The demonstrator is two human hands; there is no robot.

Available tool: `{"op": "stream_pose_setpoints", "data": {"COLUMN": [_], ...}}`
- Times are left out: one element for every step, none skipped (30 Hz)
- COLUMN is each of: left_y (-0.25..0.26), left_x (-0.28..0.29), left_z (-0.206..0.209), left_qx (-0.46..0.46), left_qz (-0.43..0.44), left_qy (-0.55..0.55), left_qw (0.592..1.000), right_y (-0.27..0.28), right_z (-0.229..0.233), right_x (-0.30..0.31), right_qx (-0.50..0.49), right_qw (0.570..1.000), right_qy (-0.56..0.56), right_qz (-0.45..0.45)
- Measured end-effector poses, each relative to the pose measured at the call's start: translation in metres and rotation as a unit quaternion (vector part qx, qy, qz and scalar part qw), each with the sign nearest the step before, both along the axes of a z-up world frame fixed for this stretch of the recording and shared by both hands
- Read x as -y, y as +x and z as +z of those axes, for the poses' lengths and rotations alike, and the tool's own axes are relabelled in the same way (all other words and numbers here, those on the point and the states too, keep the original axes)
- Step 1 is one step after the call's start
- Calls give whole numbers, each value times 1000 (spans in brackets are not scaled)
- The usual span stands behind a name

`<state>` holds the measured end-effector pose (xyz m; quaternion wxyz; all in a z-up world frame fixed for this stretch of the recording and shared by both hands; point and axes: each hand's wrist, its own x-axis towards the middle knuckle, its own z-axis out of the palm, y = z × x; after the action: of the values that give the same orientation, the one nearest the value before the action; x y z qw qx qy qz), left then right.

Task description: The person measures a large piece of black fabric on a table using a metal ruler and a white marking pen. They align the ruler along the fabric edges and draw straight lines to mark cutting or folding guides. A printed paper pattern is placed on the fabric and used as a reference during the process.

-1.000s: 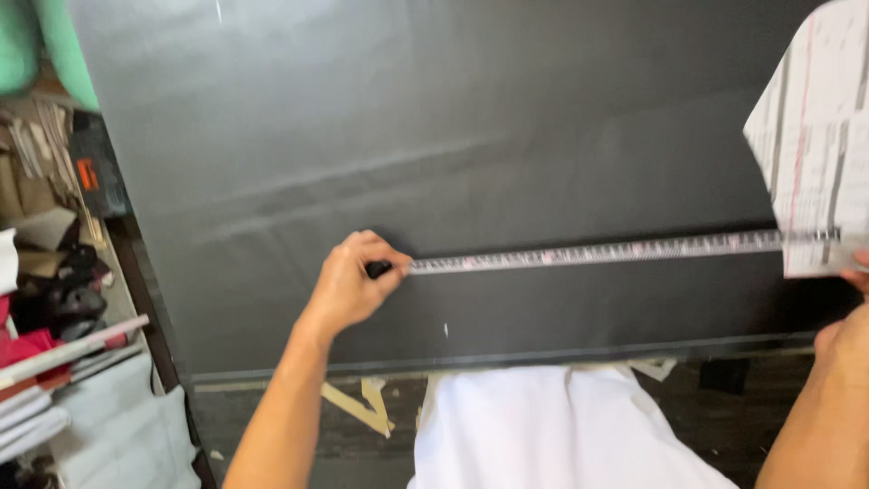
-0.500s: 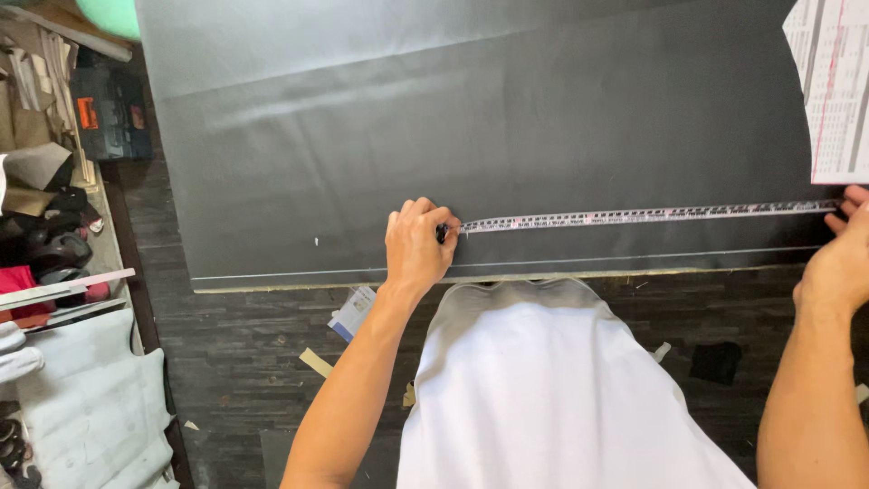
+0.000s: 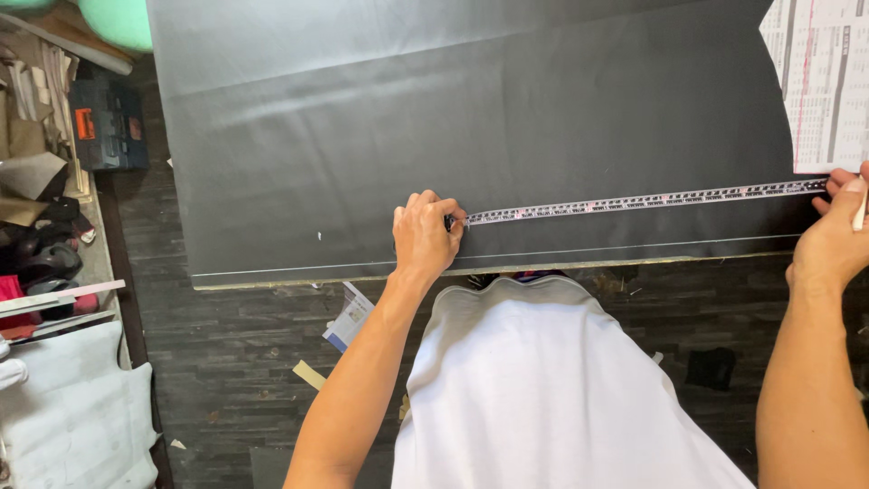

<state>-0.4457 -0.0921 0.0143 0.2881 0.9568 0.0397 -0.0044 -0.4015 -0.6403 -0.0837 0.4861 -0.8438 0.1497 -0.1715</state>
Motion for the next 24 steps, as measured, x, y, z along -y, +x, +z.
{"op": "stream_pose_setpoints", "data": {"left_y": [-1,-1,-1,0,0,0,1,1,1,2,3,3,2,3,4,4,5,3,2,2,3,3,4,4], "left_x": [0,0,1,2,0,-1,-2,-2,-3,-3,-2,-3,-4,-3,-1,-1,-1,-2,-2,-2,-2,-2,-2,-2], "left_z": [0,0,0,0,0,1,1,2,3,3,3,4,5,5,4,5,5,5,5,5,5,6,6,5], "left_qx": [4,8,12,18,16,14,13,13,14,15,11,5,-1,-8,-16,-23,-17,-15,-12,-18,-24,-31,-29,-26], "left_qz": [0,-1,-2,-4,-5,-9,-13,-18,-23,-27,-28,-25,-23,-20,-16,-12,-13,-16,-18,-18,-17,-17,-20,-22], "left_qy": [1,2,3,2,5,6,7,9,10,11,9,9,9,9,9,11,10,9,8,8,8,8,10,13], "left_qw": [1000,1000,1000,1000,1000,1000,1000,1000,1000,999,1000,1000,1000,1000,1000,1000,1000,1000,1000,1000,1000,999,999,999], "right_y": [-1,-1,-1,-3,-5,-10,-15,-22,-28,-33,-38,-41,-42,-43,-44,-43,-42,-43,-44,-43,-42,-41,-42,-42], "right_z": [5,13,23,34,46,59,70,82,91,97,103,107,111,114,118,119,120,120,120,120,120,120,120,121], "right_x": [-4,-9,-18,-28,-41,-54,-71,-87,-106,-125,-140,-154,-163,-170,-172,-174,-175,-176,-176,-176,-177,-177,-179,-180], "right_qx": [1,3,19,37,54,31,7,-16,-38,-59,-73,-88,-103,-118,-130,-141,-152,-156,-160,-161,-155,-150,-145,-145], "right_qw": [1000,1000,1000,999,998,999,999,998,993,985,982,977,971,964,965,964,964,965,965,966,966,966,965,966], "right_qy": [3,5,-1,-9,-17,-31,-46,0,46,104,100,97,118,141,130,121,112,105,98,90,89,88,88,75], "right_qz": [-1,-3,3,7,12,19,26,65,105,122,143,168,179,192,189,187,186,185,184,182,188,193,198,202]}}
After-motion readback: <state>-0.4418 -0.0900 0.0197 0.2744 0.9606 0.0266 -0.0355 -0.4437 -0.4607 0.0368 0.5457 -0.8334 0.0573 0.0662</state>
